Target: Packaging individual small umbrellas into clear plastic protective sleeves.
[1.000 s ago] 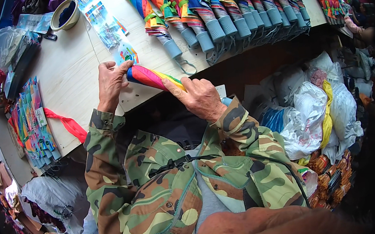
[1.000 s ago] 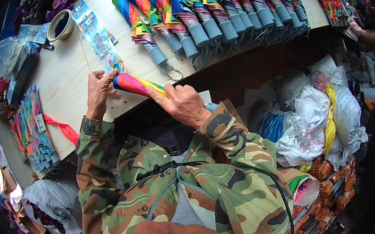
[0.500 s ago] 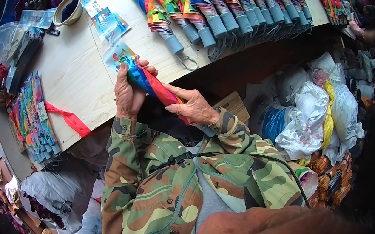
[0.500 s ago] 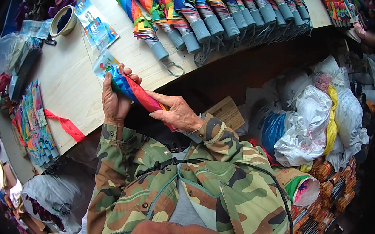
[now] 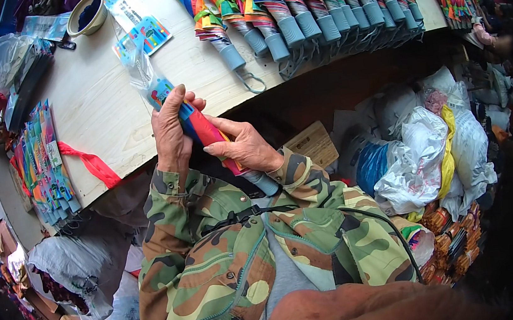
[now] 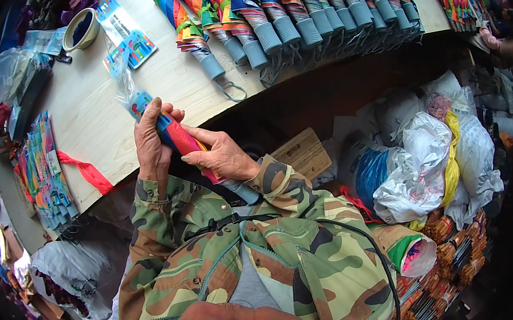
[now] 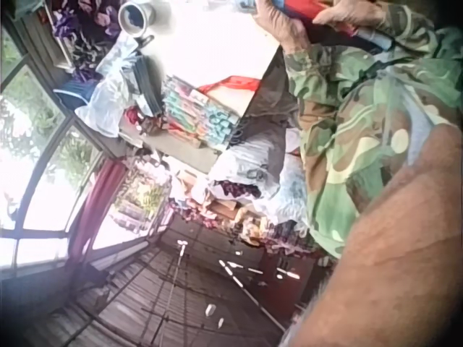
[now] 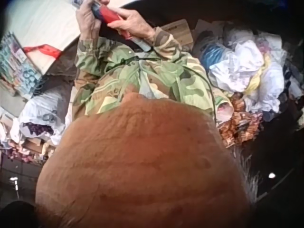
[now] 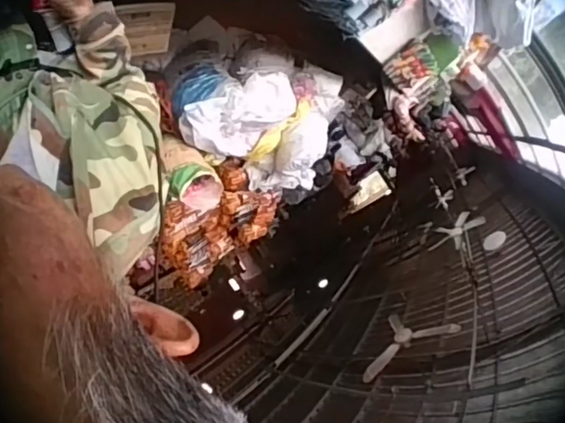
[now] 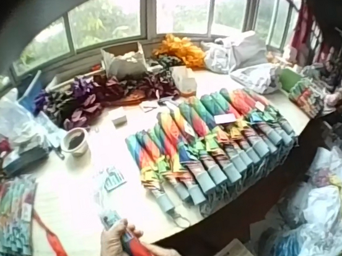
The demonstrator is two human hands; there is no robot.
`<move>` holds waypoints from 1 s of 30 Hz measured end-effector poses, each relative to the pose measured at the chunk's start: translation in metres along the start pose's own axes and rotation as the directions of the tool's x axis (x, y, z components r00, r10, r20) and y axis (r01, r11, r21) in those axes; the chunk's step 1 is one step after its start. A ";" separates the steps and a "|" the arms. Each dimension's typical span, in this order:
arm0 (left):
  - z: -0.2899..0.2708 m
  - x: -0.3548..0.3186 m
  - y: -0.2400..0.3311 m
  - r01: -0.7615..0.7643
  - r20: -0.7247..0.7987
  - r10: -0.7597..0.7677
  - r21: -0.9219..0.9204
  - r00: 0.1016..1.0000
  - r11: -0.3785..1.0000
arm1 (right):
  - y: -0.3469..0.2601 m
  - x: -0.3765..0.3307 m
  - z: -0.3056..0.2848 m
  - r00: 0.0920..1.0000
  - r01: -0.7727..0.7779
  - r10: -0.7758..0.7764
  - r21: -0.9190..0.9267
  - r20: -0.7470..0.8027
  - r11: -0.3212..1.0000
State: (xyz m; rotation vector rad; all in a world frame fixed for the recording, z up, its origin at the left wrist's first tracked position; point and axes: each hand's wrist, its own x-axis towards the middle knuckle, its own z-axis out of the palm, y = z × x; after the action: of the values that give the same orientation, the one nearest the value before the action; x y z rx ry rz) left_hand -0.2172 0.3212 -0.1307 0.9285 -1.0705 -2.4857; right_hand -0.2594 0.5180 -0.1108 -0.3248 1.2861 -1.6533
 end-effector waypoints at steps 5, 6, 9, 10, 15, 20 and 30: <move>0.007 -0.022 -0.011 0.022 -0.140 -0.014 0.057 0.990 0.998 | 0.017 0.005 0.013 0.875 0.305 -0.469 -0.614 -0.123 0.728; 0.004 -0.022 -0.007 0.051 -0.166 -0.042 0.049 0.985 0.997 | 0.012 0.000 0.011 0.883 0.278 -0.445 -0.598 -0.149 0.752; -0.008 -0.018 -0.001 0.081 -0.122 -0.081 -0.005 0.989 0.997 | 0.006 -0.020 -0.005 0.738 0.298 -0.596 -0.640 -0.316 0.708; -0.013 -0.016 0.000 0.081 -0.116 -0.085 -0.043 0.990 0.996 | 0.005 -0.027 -0.011 0.718 0.268 -0.588 -0.631 -0.372 0.728; -0.024 -0.019 0.005 0.151 -0.057 -0.157 -0.105 0.986 0.983 | 0.024 -0.040 -0.026 0.963 -0.161 0.093 -0.265 -0.251 0.951; -0.018 -0.023 0.004 0.131 -0.034 -0.135 -0.092 0.990 0.987 | 0.015 -0.030 -0.011 0.988 -0.104 0.072 -0.240 -0.139 0.965; -0.016 -0.039 -0.006 0.112 -0.018 -0.112 0.013 0.994 0.994 | 0.017 -0.024 0.035 0.884 0.277 -0.444 -0.597 -0.149 0.753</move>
State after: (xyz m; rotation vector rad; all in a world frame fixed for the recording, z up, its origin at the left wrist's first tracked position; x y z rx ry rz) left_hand -0.1776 0.3353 -0.1263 1.0397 -1.0584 -2.5577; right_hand -0.2144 0.5169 -0.1029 -0.7612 2.0412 -1.6414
